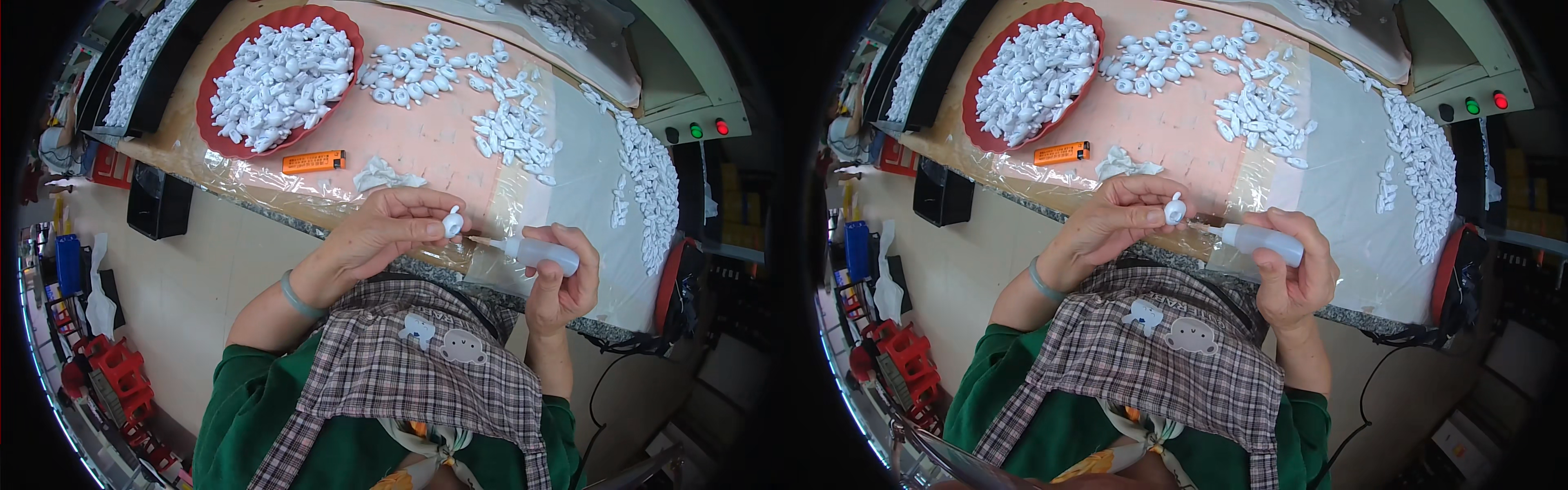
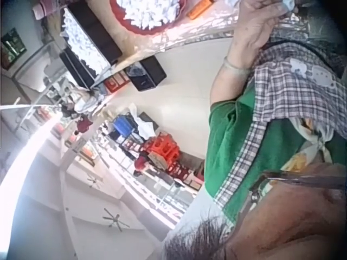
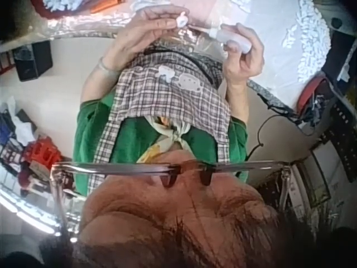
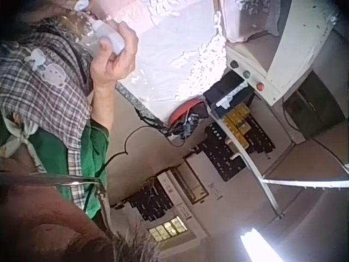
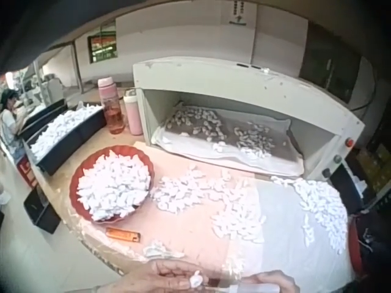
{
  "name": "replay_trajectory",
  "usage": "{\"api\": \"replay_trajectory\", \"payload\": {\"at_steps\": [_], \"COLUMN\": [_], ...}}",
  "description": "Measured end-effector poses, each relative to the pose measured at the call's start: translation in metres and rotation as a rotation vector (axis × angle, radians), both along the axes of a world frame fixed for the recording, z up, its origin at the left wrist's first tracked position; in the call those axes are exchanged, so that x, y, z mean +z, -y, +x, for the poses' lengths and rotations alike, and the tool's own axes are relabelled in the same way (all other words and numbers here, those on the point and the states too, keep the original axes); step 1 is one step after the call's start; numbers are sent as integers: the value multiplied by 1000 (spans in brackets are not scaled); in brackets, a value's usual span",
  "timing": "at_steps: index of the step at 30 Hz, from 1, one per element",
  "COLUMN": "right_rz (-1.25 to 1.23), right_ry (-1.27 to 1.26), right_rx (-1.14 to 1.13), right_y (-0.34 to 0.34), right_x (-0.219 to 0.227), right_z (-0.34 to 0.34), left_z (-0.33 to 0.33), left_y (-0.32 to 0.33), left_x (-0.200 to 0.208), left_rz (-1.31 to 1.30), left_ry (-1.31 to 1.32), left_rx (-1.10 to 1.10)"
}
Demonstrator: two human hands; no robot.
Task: Assembling small white plastic components by applying glue from a squeeze bottle.
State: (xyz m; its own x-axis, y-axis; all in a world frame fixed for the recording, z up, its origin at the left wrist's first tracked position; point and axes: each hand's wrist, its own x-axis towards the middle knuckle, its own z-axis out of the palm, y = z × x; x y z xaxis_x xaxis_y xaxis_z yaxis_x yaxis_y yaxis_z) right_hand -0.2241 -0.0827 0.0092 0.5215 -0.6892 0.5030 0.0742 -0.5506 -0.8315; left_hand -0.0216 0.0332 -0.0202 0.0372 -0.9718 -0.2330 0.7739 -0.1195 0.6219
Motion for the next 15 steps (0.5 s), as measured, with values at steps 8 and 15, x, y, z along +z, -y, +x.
{"api": "replay_trajectory", "payload": {"at_steps": [8,15], "right_rz": [-28,-5], "right_ry": [-36,-42], "right_rx": [31,61], "right_y": [2,3], "right_x": [3,1], "right_z": [0,0], "left_z": [0,-1], "left_y": [0,1], "left_x": [0,3], "left_rz": [-8,16], "left_ry": [-13,-26], "left_rx": [-19,-38]}}
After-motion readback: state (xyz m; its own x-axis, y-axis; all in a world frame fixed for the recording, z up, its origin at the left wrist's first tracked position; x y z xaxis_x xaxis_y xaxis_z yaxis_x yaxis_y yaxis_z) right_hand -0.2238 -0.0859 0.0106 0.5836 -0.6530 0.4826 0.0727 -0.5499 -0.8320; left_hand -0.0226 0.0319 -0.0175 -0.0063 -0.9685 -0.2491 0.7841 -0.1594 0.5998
